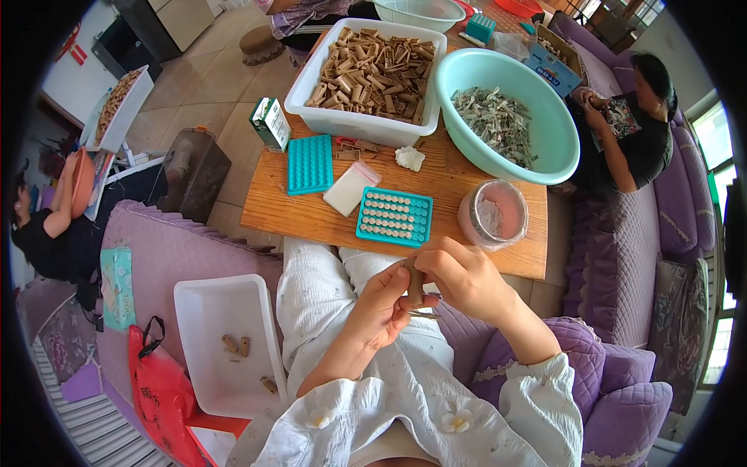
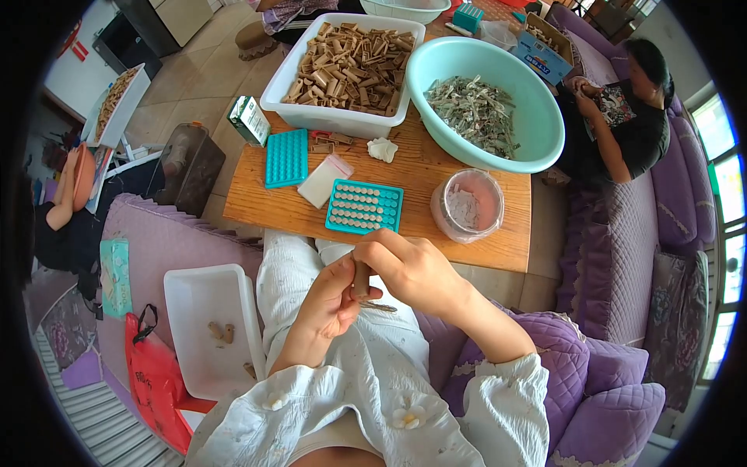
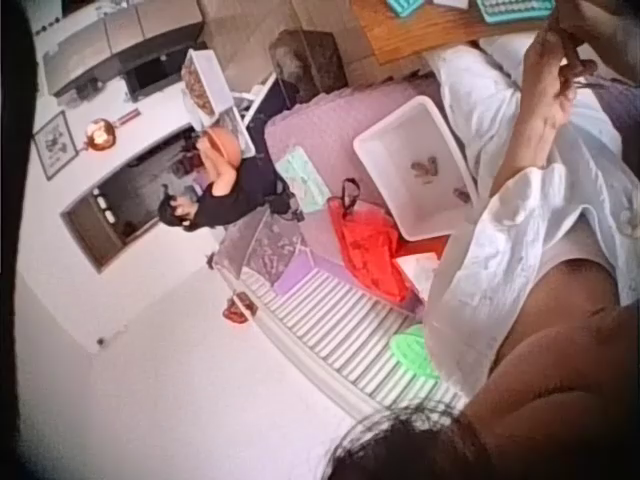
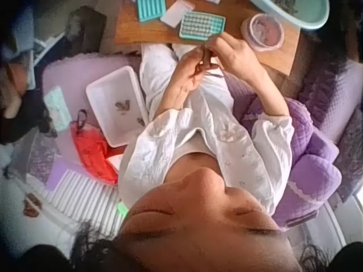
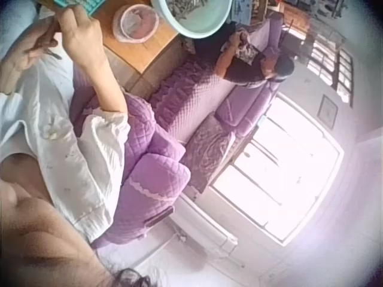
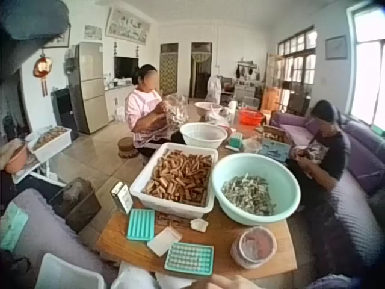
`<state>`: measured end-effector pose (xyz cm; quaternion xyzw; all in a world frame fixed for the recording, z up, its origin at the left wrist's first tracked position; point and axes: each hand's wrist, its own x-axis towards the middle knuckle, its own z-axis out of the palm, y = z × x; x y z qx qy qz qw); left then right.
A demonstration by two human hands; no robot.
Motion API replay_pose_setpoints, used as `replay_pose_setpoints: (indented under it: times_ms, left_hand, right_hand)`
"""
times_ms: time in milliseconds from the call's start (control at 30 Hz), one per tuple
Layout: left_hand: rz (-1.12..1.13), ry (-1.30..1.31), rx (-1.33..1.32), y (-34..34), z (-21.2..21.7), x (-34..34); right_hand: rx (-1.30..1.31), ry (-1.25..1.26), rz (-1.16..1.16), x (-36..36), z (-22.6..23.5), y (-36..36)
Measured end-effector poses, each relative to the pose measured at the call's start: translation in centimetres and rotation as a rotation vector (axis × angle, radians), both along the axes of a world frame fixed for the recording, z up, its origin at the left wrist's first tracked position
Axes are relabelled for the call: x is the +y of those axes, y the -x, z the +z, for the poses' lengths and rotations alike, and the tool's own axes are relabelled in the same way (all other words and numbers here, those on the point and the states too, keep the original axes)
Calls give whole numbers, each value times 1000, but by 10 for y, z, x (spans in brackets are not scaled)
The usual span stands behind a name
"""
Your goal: The person assembles small metal components into a grid-like sorting tray and plastic bins by hand.
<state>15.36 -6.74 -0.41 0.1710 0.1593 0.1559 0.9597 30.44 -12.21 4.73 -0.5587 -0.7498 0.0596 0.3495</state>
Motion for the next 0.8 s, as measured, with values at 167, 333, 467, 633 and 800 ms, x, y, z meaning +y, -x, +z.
replay_pose_setpoints:
  times_ms: [167,333,467,633,800]
  left_hand:
    - [-3,-121,66,0,-5,1]
    - [-26,-172,74,0,-9,5]
    - [-22,-228,121,1,-12,5]
    - [-12,-199,158,5,-25,1]
    - [339,-655,362,43,-22,0]
  right_hand:
    - [-70,7,24,-2,0,0]
    - [-247,37,69,0,11,2]
    - [-288,114,92,3,4,1]
    - [-111,189,155,9,-9,-1]
    - [-17,207,-190,33,-3,-61]
